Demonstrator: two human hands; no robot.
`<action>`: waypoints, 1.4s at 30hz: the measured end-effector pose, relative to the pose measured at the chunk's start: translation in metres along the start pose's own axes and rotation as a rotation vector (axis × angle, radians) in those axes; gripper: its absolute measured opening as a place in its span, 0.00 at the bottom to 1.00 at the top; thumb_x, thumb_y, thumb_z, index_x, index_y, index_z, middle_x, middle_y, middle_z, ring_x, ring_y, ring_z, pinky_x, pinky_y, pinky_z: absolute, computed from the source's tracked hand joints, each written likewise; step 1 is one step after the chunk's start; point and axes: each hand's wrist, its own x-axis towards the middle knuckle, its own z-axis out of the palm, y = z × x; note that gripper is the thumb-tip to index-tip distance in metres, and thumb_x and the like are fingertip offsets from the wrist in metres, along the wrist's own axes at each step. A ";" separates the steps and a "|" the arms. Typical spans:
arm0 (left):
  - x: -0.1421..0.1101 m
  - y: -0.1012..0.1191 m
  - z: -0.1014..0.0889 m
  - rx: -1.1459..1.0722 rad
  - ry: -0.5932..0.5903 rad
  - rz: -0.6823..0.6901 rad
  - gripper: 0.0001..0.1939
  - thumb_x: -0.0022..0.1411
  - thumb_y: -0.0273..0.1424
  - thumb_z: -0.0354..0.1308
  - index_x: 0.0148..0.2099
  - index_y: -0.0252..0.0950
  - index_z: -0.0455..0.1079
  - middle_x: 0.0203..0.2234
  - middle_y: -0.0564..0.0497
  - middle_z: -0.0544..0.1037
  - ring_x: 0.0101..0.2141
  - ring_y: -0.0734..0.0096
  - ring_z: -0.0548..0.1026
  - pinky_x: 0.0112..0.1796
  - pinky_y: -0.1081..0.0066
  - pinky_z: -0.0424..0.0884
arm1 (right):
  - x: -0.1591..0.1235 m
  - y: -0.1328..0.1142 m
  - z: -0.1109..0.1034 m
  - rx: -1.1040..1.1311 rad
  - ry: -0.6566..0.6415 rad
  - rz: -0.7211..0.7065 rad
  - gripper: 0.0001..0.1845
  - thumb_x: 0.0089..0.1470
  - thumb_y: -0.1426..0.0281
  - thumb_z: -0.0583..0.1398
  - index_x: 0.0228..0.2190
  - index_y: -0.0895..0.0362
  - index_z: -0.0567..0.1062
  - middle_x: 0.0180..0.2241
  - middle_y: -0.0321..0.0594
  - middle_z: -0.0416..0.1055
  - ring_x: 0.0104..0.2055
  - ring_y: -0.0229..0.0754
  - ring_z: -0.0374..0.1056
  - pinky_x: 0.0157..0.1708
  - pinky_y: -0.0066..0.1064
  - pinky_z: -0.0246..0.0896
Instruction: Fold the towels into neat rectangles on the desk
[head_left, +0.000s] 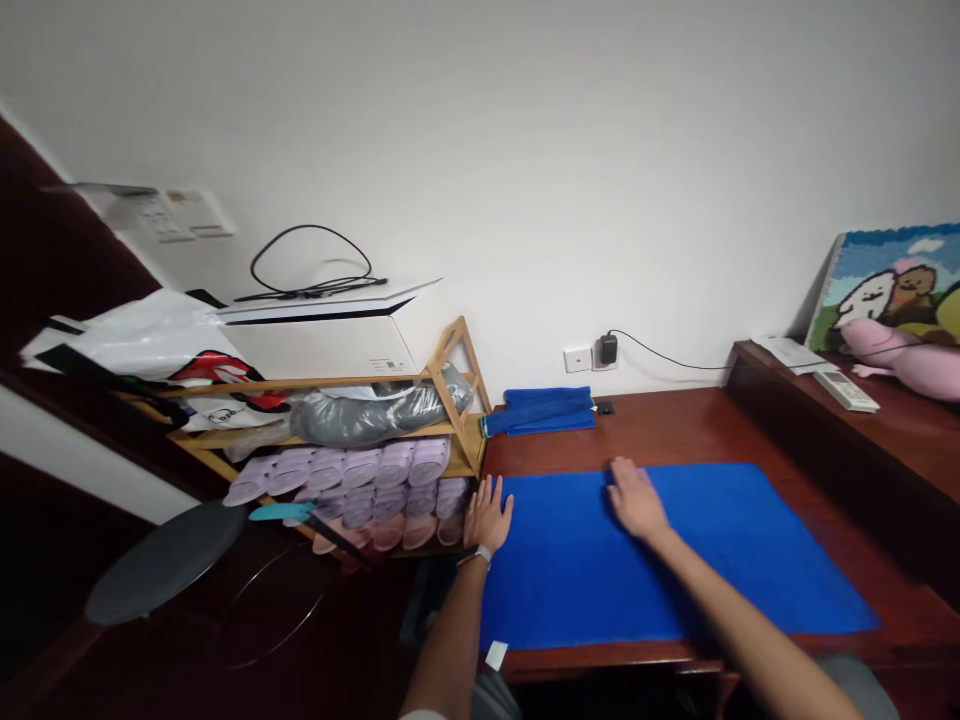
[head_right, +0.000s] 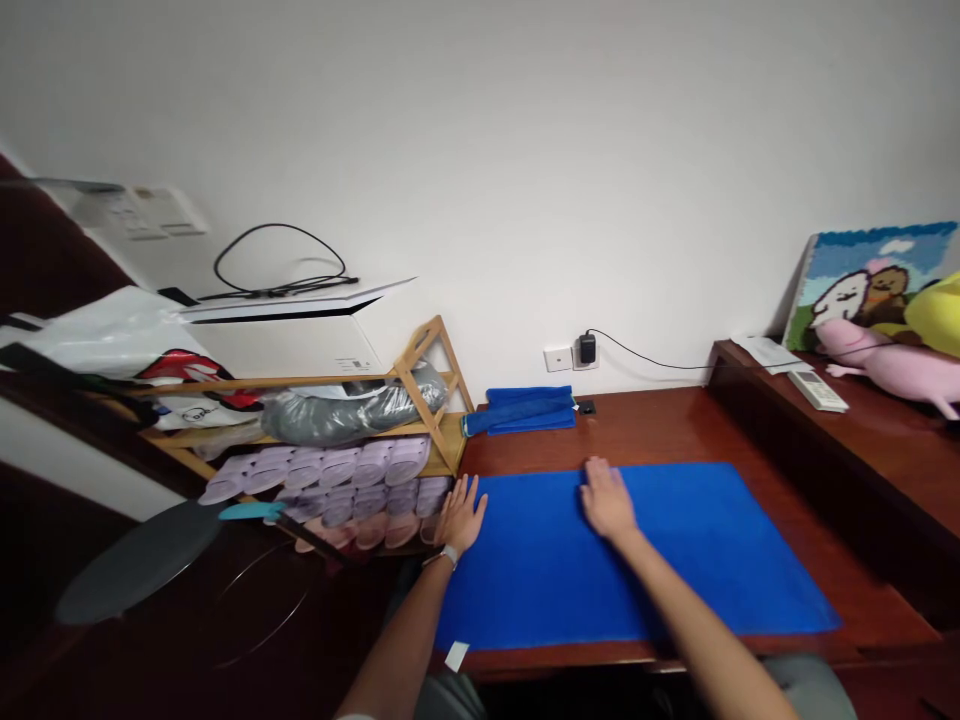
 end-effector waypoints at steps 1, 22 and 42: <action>0.000 0.000 0.000 0.000 0.001 0.000 0.33 0.76 0.44 0.41 0.76 0.36 0.54 0.74 0.41 0.56 0.73 0.56 0.54 0.69 0.53 0.53 | 0.004 -0.043 0.008 0.058 -0.025 -0.089 0.37 0.70 0.60 0.41 0.71 0.66 0.56 0.74 0.51 0.50 0.76 0.52 0.45 0.74 0.48 0.37; 0.003 -0.006 0.002 -0.005 0.025 0.030 0.32 0.76 0.44 0.42 0.75 0.36 0.57 0.73 0.39 0.58 0.72 0.52 0.57 0.68 0.49 0.56 | -0.044 0.285 -0.005 -0.107 -0.101 0.394 0.42 0.68 0.55 0.36 0.73 0.66 0.49 0.75 0.50 0.45 0.77 0.52 0.40 0.73 0.50 0.39; -0.038 -0.001 -0.055 -0.201 0.041 0.091 0.25 0.77 0.39 0.42 0.70 0.42 0.66 0.72 0.46 0.61 0.71 0.60 0.58 0.68 0.54 0.58 | -0.066 0.030 0.002 0.097 0.095 -0.061 0.37 0.71 0.58 0.39 0.73 0.62 0.53 0.73 0.50 0.53 0.76 0.53 0.46 0.73 0.53 0.41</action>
